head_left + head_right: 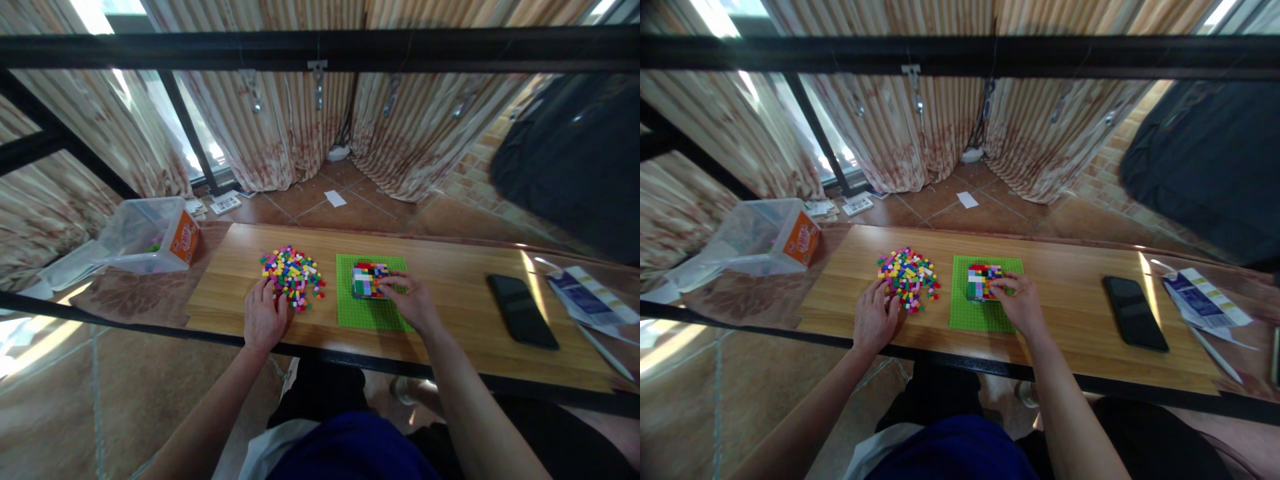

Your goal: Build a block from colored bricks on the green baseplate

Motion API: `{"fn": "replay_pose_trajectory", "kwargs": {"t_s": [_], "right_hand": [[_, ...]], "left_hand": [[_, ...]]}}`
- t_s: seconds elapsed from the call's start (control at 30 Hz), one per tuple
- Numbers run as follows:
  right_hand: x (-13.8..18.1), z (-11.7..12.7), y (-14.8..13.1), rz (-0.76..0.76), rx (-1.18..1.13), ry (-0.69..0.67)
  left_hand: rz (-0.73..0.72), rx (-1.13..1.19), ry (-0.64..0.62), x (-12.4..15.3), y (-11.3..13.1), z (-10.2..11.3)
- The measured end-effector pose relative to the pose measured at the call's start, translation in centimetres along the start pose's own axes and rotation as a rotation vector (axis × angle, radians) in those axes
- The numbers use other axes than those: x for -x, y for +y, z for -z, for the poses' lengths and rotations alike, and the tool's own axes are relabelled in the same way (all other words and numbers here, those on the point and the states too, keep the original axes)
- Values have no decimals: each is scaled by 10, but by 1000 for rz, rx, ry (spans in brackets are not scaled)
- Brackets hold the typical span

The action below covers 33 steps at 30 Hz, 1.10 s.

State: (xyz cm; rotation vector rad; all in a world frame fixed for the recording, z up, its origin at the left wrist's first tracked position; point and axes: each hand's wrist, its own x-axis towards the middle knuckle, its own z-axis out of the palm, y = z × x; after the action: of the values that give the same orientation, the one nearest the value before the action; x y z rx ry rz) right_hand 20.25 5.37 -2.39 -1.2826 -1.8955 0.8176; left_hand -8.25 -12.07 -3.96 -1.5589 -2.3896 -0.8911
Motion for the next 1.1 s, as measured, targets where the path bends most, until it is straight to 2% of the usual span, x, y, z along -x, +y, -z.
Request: {"fn": "replay_pose_trajectory", "kwargs": {"t_s": [0.33,0.67,0.83,1.1], "right_hand": [[1,-9,-7,-235,-228,33],[-5,-5,-15,-342,-287,8],[-5,-5,-16,-329,-258,12],[-5,-3,-15,-254,-80,-6]], "left_hand": [[2,-1,-11,1,0,0],[-4,-22,-20,-1,1,2],[-4,-29,-20,0,0,1],[-16,-22,-7,0,-2,-2]]}}
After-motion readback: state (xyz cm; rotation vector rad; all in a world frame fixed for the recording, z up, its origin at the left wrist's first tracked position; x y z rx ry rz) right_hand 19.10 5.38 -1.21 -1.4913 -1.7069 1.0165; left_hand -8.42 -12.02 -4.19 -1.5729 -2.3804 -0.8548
